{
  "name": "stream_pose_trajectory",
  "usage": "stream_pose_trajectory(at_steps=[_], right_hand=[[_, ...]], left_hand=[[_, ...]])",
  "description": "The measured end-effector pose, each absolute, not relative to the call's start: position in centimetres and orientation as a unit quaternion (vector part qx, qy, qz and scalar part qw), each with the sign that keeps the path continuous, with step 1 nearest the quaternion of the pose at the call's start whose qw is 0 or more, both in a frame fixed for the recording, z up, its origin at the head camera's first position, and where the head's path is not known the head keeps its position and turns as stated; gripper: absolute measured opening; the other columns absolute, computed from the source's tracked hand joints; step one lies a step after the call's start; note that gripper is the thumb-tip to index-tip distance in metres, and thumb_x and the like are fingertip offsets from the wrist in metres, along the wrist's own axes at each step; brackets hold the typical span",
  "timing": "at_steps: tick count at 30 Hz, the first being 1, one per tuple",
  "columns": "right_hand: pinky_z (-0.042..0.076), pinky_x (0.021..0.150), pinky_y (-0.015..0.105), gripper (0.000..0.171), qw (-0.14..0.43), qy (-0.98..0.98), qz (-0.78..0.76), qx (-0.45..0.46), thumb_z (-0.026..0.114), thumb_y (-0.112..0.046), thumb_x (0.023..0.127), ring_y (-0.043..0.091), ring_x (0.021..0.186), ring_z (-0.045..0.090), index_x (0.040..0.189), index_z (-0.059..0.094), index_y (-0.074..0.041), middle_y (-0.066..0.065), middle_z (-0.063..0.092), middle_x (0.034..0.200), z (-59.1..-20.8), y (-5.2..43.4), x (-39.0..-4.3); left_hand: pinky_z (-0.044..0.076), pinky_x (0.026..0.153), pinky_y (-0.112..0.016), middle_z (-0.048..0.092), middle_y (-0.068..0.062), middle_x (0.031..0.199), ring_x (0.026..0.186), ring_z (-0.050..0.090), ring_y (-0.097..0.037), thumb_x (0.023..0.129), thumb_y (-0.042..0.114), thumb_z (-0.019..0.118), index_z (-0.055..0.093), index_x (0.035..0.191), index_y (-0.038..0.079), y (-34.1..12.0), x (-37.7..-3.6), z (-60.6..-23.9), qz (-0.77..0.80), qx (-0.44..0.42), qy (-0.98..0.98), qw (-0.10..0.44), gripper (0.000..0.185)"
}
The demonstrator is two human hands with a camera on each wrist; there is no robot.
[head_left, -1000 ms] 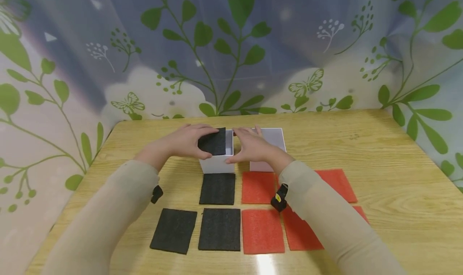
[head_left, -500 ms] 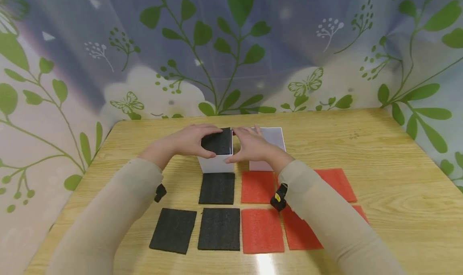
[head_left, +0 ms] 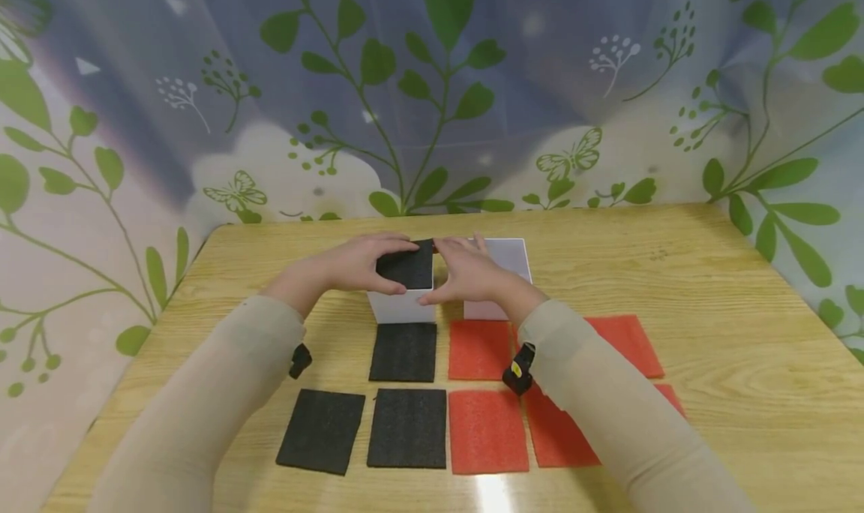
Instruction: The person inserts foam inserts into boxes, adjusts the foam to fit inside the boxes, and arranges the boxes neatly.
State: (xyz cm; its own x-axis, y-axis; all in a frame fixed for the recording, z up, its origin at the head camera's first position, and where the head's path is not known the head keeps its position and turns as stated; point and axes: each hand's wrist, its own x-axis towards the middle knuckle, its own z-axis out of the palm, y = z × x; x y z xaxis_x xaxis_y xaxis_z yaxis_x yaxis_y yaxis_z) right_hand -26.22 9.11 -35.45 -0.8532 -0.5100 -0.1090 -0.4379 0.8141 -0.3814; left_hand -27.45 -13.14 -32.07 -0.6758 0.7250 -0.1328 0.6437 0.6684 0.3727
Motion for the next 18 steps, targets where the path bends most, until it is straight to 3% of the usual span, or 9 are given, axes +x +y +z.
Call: stream_pose_trajectory(at_steps=[18], right_hand=[[-0.009,0.108,0.052,0.106,0.102,0.948,-0.170,-0.250,0.066,-0.063,0.073,0.026,0.139,0.015,0.149,0.018,-0.006,0.007,0.030,0.149,-35.51,9.12,-26.23]], left_hand=[[0.027,0.105,-0.051,0.024,-0.014,0.151,0.136,0.024,-0.035,0.082,0.043,0.069,0.038,0.144,0.014,-13.32,-27.20,-32.11,0.146,0.366,0.908,0.145,0.075]])
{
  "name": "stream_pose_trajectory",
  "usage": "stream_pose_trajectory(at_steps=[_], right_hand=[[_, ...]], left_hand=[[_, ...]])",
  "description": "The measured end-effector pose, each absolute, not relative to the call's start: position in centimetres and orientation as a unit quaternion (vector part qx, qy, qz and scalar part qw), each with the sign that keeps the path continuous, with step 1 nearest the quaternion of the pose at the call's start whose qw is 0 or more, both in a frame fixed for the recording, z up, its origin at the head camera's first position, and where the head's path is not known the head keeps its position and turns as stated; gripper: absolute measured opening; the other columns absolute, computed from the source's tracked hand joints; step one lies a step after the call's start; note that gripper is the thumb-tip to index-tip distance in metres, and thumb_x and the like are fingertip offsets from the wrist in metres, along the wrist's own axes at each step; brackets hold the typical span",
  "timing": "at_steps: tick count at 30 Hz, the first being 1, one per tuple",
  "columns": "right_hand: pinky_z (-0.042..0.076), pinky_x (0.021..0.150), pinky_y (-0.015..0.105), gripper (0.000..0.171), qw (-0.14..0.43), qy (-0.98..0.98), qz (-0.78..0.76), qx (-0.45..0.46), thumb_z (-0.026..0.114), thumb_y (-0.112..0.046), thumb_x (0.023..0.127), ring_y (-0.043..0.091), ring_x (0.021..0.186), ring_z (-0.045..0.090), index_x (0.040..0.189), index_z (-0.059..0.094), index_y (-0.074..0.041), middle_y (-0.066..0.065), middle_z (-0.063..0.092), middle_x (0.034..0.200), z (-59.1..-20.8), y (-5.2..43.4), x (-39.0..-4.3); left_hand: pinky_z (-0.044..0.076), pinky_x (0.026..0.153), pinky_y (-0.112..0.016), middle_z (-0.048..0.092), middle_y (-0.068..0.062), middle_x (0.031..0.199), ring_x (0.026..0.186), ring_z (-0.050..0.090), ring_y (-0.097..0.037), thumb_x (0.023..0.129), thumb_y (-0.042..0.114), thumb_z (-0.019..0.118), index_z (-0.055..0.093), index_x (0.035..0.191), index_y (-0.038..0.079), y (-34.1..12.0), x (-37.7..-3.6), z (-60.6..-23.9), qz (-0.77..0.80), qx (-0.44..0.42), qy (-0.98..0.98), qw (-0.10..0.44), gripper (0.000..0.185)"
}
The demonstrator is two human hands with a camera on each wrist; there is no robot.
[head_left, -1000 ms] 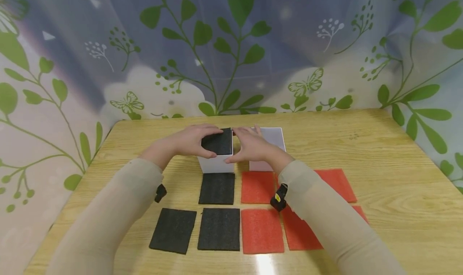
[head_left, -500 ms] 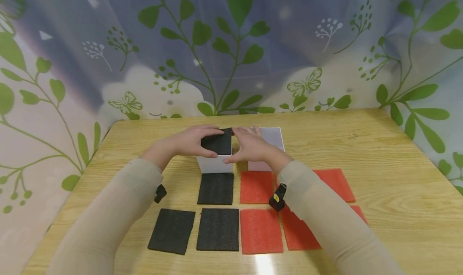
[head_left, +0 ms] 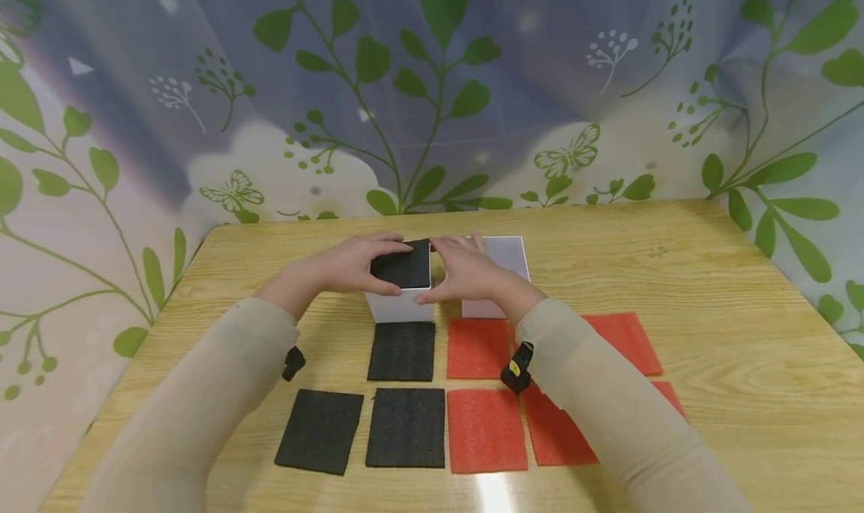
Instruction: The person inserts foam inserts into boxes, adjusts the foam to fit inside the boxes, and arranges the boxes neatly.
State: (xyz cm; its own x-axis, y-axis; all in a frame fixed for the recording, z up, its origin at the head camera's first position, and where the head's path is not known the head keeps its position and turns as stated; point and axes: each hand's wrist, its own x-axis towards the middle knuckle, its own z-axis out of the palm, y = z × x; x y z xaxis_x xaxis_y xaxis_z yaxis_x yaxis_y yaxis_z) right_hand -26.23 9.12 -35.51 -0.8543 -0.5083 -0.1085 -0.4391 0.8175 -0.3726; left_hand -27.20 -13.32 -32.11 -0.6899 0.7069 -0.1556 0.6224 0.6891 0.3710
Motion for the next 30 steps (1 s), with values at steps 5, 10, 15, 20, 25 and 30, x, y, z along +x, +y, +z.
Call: stream_pose_trajectory(at_steps=[5,10,15,20,25,30], right_hand=[[-0.006,0.108,0.053,0.106,0.097,0.949,-0.165,-0.252,0.066,-0.063,0.073,0.026,0.139,0.016,0.149,0.018,-0.006,0.008,0.030,0.149,-35.6,9.2,-26.3],[-0.006,0.108,0.053,0.106,0.096,0.949,-0.167,-0.251,0.066,-0.063,0.073,0.026,0.139,0.016,0.149,0.019,-0.005,0.008,0.030,0.149,-35.6,9.2,-26.3],[-0.008,0.108,0.051,0.107,0.103,0.947,-0.173,-0.252,0.066,-0.062,0.073,0.025,0.139,0.015,0.149,0.017,-0.006,0.006,0.031,0.149,-35.5,9.1,-26.3],[-0.009,0.108,0.050,0.108,0.107,0.947,-0.177,-0.248,0.067,-0.062,0.074,0.025,0.139,0.013,0.150,0.014,-0.006,0.007,0.029,0.149,-35.4,9.1,-26.2],[-0.009,0.108,0.051,0.107,0.107,0.948,-0.172,-0.247,0.068,-0.061,0.073,0.025,0.139,0.014,0.149,0.016,-0.006,0.006,0.031,0.149,-35.5,9.0,-26.2],[-0.008,0.108,0.051,0.106,0.105,0.948,-0.172,-0.247,0.068,-0.060,0.073,0.024,0.139,0.015,0.149,0.018,-0.006,0.004,0.036,0.146,-35.5,8.9,-26.2]], left_hand=[[0.023,0.106,-0.055,0.020,-0.015,0.152,0.136,0.021,-0.036,0.080,0.047,0.070,0.032,0.146,0.014,-13.5,-27.1,-32.2,0.145,0.356,0.915,0.126,0.083],[0.015,0.105,-0.060,0.024,-0.016,0.150,0.136,0.024,-0.034,0.081,0.050,0.067,0.034,0.145,0.011,-13.6,-26.3,-32.1,0.105,0.371,0.921,0.052,0.082],[0.021,0.104,-0.059,0.031,-0.014,0.147,0.134,0.030,-0.031,0.087,0.052,0.057,0.037,0.144,0.012,-13.2,-24.3,-32.7,-0.007,0.435,0.900,-0.027,0.073],[0.021,0.105,-0.057,0.031,-0.011,0.148,0.133,0.032,-0.030,0.086,0.049,0.061,0.036,0.145,0.014,-12.7,-22.7,-33.8,-0.047,0.460,0.884,-0.068,0.073],[0.024,0.104,-0.057,0.030,-0.008,0.150,0.134,0.031,-0.029,0.086,0.048,0.061,0.034,0.146,0.016,-12.7,-21.9,-34.6,-0.062,0.472,0.876,-0.075,0.073],[0.027,0.104,-0.056,0.033,-0.008,0.148,0.133,0.033,-0.028,0.086,0.047,0.062,0.036,0.145,0.017,-12.7,-21.7,-34.9,-0.059,0.482,0.870,-0.090,0.071]])
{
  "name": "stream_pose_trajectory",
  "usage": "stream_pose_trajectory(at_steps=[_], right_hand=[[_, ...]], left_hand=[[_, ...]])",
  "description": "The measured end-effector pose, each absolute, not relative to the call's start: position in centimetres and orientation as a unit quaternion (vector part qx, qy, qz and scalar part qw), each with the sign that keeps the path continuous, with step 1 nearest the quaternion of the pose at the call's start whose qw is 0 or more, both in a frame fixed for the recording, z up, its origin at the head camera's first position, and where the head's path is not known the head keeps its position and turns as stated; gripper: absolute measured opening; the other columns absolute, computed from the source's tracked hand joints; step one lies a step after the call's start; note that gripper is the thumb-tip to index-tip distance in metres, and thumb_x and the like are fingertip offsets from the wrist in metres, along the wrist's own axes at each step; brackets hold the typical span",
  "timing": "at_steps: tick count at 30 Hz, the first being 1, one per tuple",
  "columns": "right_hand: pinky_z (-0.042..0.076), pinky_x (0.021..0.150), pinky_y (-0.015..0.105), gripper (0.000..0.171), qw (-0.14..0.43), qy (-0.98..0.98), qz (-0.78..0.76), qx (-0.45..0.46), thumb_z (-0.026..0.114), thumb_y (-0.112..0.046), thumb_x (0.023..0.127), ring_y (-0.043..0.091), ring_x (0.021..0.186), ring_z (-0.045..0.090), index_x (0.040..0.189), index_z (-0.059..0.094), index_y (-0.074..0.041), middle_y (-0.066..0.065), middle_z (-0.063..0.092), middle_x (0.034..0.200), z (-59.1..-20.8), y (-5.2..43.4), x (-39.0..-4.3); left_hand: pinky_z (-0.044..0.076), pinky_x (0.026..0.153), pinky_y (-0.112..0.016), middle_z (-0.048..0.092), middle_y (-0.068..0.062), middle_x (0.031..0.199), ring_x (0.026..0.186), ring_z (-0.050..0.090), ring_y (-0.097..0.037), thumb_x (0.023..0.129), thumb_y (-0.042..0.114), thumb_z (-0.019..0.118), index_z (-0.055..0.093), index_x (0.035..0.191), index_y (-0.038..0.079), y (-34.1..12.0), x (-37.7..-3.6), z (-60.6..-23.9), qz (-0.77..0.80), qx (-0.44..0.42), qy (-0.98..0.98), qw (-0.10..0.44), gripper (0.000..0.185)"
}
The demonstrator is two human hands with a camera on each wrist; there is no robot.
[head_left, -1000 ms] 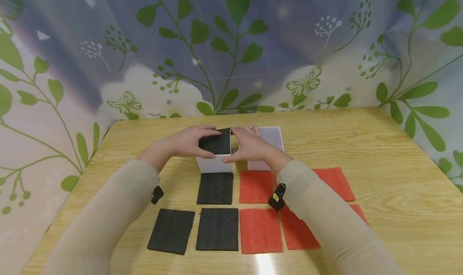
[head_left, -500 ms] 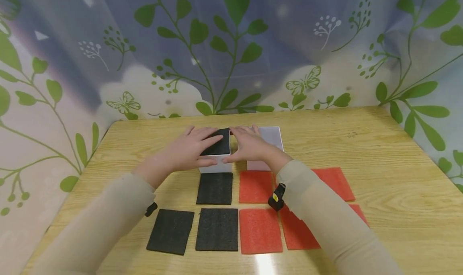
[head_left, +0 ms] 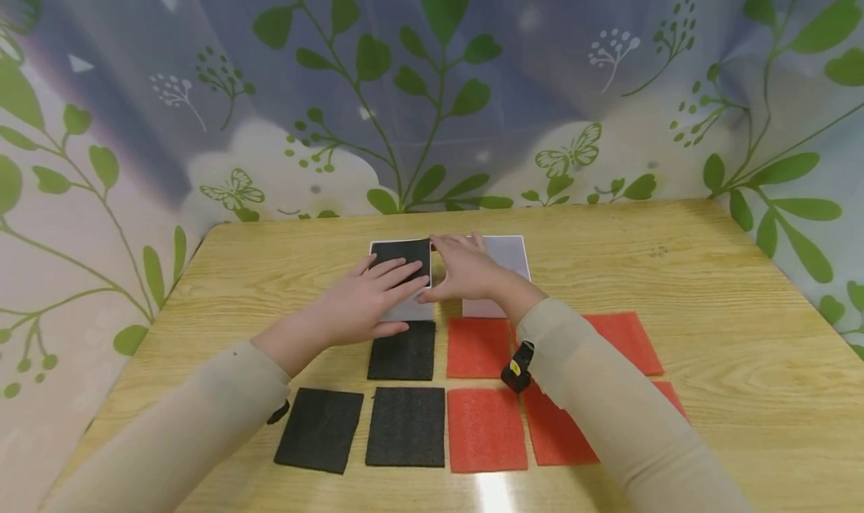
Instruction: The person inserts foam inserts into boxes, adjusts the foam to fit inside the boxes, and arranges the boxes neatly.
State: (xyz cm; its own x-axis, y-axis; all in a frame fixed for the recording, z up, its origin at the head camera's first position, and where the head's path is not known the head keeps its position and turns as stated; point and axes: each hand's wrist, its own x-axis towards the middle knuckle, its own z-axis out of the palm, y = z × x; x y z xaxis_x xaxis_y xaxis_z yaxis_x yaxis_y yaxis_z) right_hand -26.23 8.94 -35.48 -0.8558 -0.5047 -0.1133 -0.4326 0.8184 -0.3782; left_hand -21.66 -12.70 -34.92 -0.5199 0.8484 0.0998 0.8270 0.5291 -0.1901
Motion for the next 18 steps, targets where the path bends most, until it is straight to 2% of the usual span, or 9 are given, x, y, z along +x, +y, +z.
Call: stream_pose_trajectory(at_steps=[10,18], right_hand=[[-0.007,0.109,0.051,0.105,0.105,0.947,-0.175,-0.247,0.068,-0.060,0.073,0.025,0.139,0.015,0.149,0.019,-0.006,0.005,0.033,0.148,-35.4,8.9,-26.1],[-0.007,0.108,0.051,0.107,0.105,0.947,-0.176,-0.249,0.067,-0.062,0.073,0.026,0.139,0.015,0.149,0.017,-0.006,0.006,0.031,0.149,-35.5,9.0,-26.2]], left_hand=[[0.026,0.104,-0.056,0.032,-0.011,0.148,0.133,0.033,-0.029,0.086,0.048,0.061,0.038,0.144,0.017,-12.6,-21.7,-34.9,0.047,-0.470,-0.878,0.077,0.070],[0.022,0.105,-0.059,0.021,-0.012,0.152,0.138,0.022,-0.029,0.084,0.060,0.055,0.026,0.148,0.010,-11.4,-23.2,-34.3,0.043,-0.399,-0.916,0.023,0.087]])
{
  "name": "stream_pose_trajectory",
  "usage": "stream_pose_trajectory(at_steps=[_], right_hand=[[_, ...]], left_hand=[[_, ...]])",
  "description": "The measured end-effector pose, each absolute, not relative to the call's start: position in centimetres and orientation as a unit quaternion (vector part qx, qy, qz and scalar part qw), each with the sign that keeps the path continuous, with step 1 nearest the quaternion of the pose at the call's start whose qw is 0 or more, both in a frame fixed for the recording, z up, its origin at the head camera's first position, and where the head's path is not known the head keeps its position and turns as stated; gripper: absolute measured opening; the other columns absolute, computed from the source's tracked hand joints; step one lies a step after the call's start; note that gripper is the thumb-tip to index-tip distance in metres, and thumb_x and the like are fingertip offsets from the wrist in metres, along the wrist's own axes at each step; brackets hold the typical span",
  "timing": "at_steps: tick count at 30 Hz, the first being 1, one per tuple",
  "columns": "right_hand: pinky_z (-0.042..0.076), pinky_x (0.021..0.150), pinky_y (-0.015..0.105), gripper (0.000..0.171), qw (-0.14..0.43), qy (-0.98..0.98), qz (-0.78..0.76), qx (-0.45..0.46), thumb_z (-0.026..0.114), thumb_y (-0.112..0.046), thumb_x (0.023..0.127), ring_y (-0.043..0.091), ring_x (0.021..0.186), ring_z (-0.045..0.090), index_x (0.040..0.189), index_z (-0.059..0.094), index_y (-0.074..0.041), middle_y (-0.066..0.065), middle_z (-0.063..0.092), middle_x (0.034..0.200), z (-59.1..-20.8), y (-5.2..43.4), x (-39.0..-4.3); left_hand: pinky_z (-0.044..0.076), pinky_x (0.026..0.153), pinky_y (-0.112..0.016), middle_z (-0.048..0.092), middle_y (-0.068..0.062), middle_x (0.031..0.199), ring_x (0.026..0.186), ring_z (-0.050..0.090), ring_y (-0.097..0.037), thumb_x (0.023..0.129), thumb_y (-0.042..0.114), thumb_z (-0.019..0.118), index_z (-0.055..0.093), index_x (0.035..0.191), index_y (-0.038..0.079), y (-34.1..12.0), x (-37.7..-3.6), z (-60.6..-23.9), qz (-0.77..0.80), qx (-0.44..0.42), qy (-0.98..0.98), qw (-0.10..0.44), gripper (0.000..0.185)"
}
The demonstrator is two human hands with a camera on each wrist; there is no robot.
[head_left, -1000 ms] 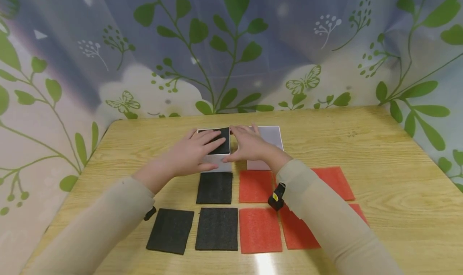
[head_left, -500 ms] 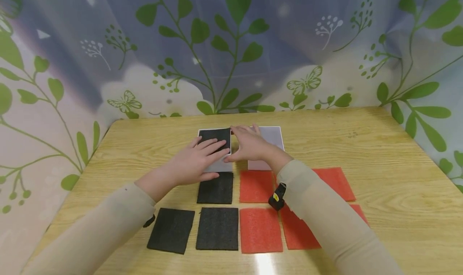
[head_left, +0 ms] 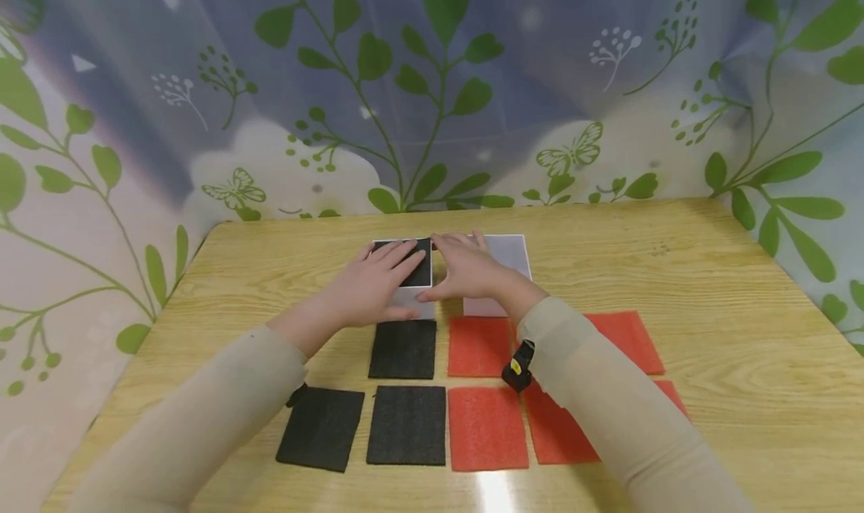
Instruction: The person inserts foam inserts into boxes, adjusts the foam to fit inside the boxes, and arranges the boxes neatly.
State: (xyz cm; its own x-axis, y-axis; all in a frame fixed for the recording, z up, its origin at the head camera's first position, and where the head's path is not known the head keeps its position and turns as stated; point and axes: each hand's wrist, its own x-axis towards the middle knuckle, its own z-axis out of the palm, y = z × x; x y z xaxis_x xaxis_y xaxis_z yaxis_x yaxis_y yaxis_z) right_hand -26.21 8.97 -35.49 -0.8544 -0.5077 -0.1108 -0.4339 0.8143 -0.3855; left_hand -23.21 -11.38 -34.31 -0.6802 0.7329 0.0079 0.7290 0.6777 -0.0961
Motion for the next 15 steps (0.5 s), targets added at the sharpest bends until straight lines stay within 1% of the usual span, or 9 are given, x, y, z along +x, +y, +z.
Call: stream_pose_trajectory(at_steps=[6,11,15], right_hand=[[-0.008,0.108,0.052,0.107,0.103,0.946,-0.172,-0.255,0.067,-0.061,0.074,0.026,0.139,0.014,0.149,0.016,-0.003,0.009,0.024,0.152,-35.5,9.0,-26.2],[-0.007,0.108,0.053,0.106,0.099,0.946,-0.168,-0.258,0.067,-0.060,0.075,0.027,0.139,0.014,0.149,0.016,-0.003,0.010,0.024,0.151,-35.5,9.0,-26.1],[-0.008,0.108,0.052,0.106,0.101,0.948,-0.165,-0.254,0.067,-0.060,0.075,0.026,0.139,0.014,0.149,0.016,-0.003,0.010,0.024,0.151,-35.4,9.1,-26.1]], left_hand=[[0.021,0.105,-0.058,0.018,-0.011,0.153,0.139,0.018,-0.028,0.086,0.064,0.048,0.019,0.150,0.008,-10.5,-24.2,-34.4,0.057,-0.389,-0.920,0.000,0.090],[0.019,0.106,-0.057,0.017,-0.008,0.154,0.140,0.016,-0.027,0.086,0.065,0.047,0.017,0.150,0.010,-10.3,-24.7,-34.7,0.047,-0.377,-0.925,-0.012,0.090],[0.018,0.106,-0.057,0.015,-0.008,0.155,0.140,0.014,-0.027,0.086,0.066,0.046,0.015,0.151,0.011,-10.4,-24.8,-34.8,0.046,-0.379,-0.924,-0.009,0.090]])
